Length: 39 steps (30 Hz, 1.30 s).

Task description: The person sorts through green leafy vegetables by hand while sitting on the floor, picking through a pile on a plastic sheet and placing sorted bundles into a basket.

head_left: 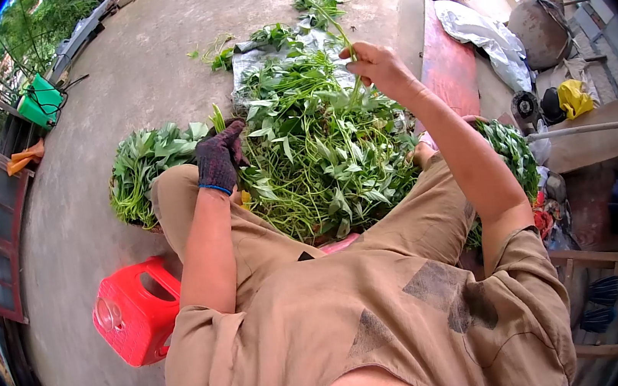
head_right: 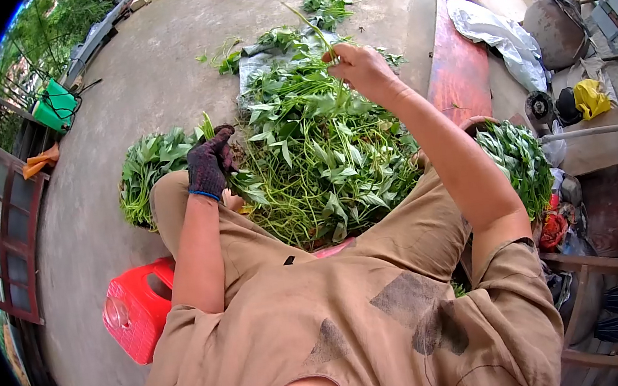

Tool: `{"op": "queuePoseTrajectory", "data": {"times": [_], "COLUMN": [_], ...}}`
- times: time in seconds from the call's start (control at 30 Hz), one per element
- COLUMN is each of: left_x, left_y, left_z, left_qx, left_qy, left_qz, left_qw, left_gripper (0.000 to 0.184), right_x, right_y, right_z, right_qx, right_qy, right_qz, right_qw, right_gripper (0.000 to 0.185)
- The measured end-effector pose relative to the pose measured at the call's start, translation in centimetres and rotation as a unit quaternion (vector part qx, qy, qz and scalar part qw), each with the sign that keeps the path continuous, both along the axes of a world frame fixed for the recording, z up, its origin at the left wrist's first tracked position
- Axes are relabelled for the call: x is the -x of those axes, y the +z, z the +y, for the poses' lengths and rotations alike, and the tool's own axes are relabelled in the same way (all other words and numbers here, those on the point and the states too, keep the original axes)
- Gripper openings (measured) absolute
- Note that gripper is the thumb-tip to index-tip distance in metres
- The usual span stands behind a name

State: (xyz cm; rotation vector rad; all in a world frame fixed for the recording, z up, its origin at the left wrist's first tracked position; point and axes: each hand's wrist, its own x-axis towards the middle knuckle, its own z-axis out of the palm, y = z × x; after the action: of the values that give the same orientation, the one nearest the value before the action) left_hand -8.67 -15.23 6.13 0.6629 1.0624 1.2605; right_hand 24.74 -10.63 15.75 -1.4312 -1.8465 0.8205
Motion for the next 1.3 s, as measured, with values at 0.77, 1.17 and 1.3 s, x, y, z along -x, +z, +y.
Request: {"op": "queuePoseTrajectory", "data": {"times": [0.77, 1.17, 1.3], "left_x": [-12.0, -12.3, -12.7], "left_y": [-1.5, -3.7, -4.5], "left_z": [-3.3, -3.3, -4.3], "left_qx": [-0.131, -0.166, -0.35], "left_qy": [-0.261, -0.397, -0.343], "left_qz": [0.226, 0.398, 0.421], "left_qw": [0.929, 0.81, 0.764], "left_gripper": [0.027, 0.023, 0.014], "right_x": [1.3, 1.0, 1.9], "right_y": [-13.2, -14.9, -15.3], "right_z": [-12.8, -13.3, -13.6], "right_qx": [0.232, -0.018, -0.091], "right_qy": [-0.039, -0.104, -0.086], "right_qz": [0.244, 0.007, -0.07], "right_qw": [0.941, 0.994, 0.99], "right_gripper": [0.012, 0.015, 0.011]}}
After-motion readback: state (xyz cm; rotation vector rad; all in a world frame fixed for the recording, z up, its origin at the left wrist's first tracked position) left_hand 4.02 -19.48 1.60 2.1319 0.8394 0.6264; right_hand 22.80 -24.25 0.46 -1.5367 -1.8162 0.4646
